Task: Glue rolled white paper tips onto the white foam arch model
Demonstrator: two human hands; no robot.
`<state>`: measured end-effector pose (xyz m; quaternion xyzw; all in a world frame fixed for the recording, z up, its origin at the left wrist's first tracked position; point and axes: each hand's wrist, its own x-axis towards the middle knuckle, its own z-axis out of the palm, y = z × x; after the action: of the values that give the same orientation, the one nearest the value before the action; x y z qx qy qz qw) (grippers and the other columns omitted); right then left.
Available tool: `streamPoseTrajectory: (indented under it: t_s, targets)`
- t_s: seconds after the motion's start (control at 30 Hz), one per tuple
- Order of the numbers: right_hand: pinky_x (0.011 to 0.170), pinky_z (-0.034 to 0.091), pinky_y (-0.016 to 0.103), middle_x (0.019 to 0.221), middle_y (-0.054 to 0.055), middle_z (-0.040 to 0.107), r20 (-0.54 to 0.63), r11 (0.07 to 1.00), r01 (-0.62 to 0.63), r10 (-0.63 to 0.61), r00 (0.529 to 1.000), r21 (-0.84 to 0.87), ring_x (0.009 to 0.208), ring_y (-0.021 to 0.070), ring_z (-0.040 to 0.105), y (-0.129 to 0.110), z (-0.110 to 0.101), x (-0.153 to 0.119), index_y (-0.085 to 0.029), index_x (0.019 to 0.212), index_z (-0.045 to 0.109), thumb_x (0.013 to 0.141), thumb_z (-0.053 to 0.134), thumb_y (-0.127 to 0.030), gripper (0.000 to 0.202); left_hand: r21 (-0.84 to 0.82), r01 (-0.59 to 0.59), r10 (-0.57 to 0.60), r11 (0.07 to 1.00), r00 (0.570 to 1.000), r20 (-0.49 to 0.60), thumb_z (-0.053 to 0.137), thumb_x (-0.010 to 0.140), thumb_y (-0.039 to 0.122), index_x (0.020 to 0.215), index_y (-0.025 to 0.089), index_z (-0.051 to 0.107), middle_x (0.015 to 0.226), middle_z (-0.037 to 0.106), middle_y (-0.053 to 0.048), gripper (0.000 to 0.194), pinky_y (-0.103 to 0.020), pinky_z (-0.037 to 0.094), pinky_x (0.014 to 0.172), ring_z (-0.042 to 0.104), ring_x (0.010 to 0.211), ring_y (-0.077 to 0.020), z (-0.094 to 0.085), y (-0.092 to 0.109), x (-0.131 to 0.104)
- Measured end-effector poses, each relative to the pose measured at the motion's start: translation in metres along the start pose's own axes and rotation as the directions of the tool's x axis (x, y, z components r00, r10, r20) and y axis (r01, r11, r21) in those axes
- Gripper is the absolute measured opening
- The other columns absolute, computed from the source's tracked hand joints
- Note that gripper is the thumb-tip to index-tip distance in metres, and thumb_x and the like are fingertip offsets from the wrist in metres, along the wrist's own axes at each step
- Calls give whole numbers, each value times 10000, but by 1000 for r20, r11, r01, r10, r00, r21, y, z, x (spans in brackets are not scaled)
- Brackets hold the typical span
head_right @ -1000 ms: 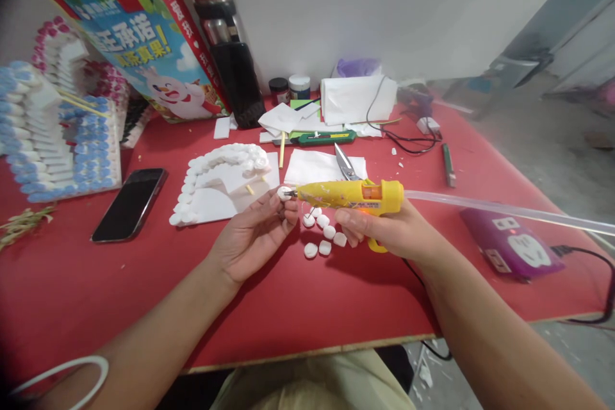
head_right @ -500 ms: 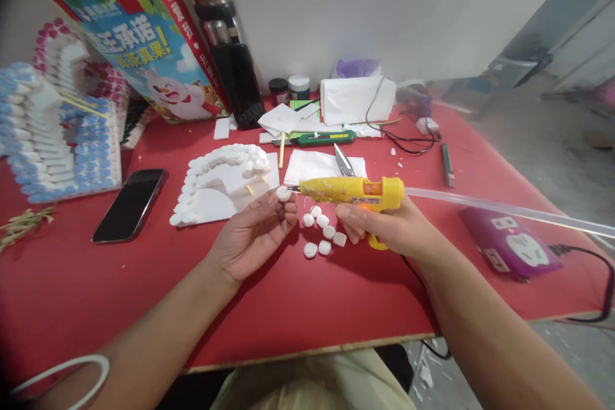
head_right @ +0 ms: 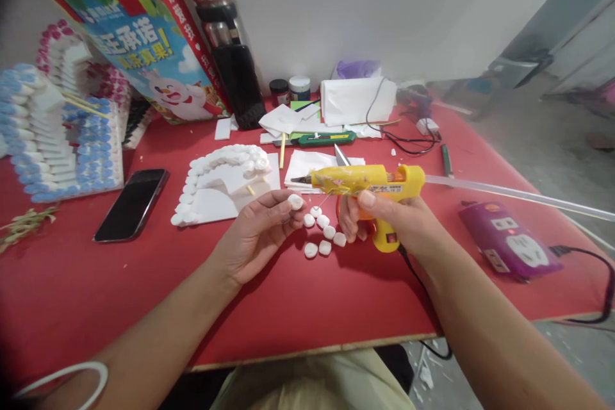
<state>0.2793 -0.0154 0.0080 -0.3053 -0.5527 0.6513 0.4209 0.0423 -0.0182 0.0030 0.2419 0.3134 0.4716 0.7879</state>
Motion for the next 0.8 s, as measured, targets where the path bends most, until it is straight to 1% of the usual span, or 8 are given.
streamPoseTrajectory:
  t_s: [0.17,0.27,0.33,0.4,0.47,0.53,0.63,0.8]
  targets:
    - [490,380,308,659,57,582,-124,998,52,-46,991,41,571,176,564,-6,5,3,-179,758,642,926,598,-493,359,108,84,-82,991,996,-28,852,757,228,917,123,731,843,734,-76,227,-260,547,704,673,716,-140,9,-4,-24]
    - [466,367,313,640,44,551,-154,998,60,-55,987,33,550,171,543,-9,6,3,-183,742,641,921,609,-497,362,338,116,-87,934,991,-100,837,786,302,941,138,725,873,735,-81,252,-259,541,733,667,760,-144,2,3,-51]
    - [451,368,317,647,52,564,-153,998,58,-56,987,8,551,186,558,-10,6,3,-187,739,647,913,614,-510,369,548,86,16,832,984,-179,799,827,359,964,175,723,884,722,-56,241,-254,538,747,663,797,-147,-11,14,-68]
    - [445,372,318,647,56,576,-158,998,57,-58,986,-11,548,198,573,-11,6,3,-190,731,650,897,628,-515,365,787,16,220,617,956,-192,759,863,372,986,207,717,923,721,-43,210,-269,532,798,666,865,-164,-28,28,-80]
    - [447,377,316,641,53,578,-170,998,57,-59,984,-16,533,191,565,-12,8,4,-193,718,650,885,641,-516,364,946,-41,481,320,868,-125,725,891,368,1004,237,701,960,707,-16,175,-275,518,818,654,877,-160,-47,42,-85]
    - [443,373,311,643,52,580,-180,998,54,-56,982,-17,515,177,545,-12,9,4,-194,705,650,875,652,-527,374,1000,-21,629,-2,777,18,689,916,339,987,230,683,963,681,-9,130,-286,501,829,628,843,-152,-63,55,-82]
    - [431,362,308,657,60,585,-194,999,38,-41,980,-20,525,181,549,-11,10,5,-196,698,648,867,655,-541,385,937,-5,646,-349,723,244,632,948,281,972,195,642,928,643,-17,90,-297,490,817,612,819,-157,-81,66,-72]
    - [426,362,309,623,43,546,-224,999,37,-42,974,-28,519,175,523,-10,9,6,-201,693,640,847,671,-549,383,784,-14,544,-621,713,443,608,959,259,973,163,598,911,628,-52,98,-335,502,816,613,833,-199,-99,73,-62]
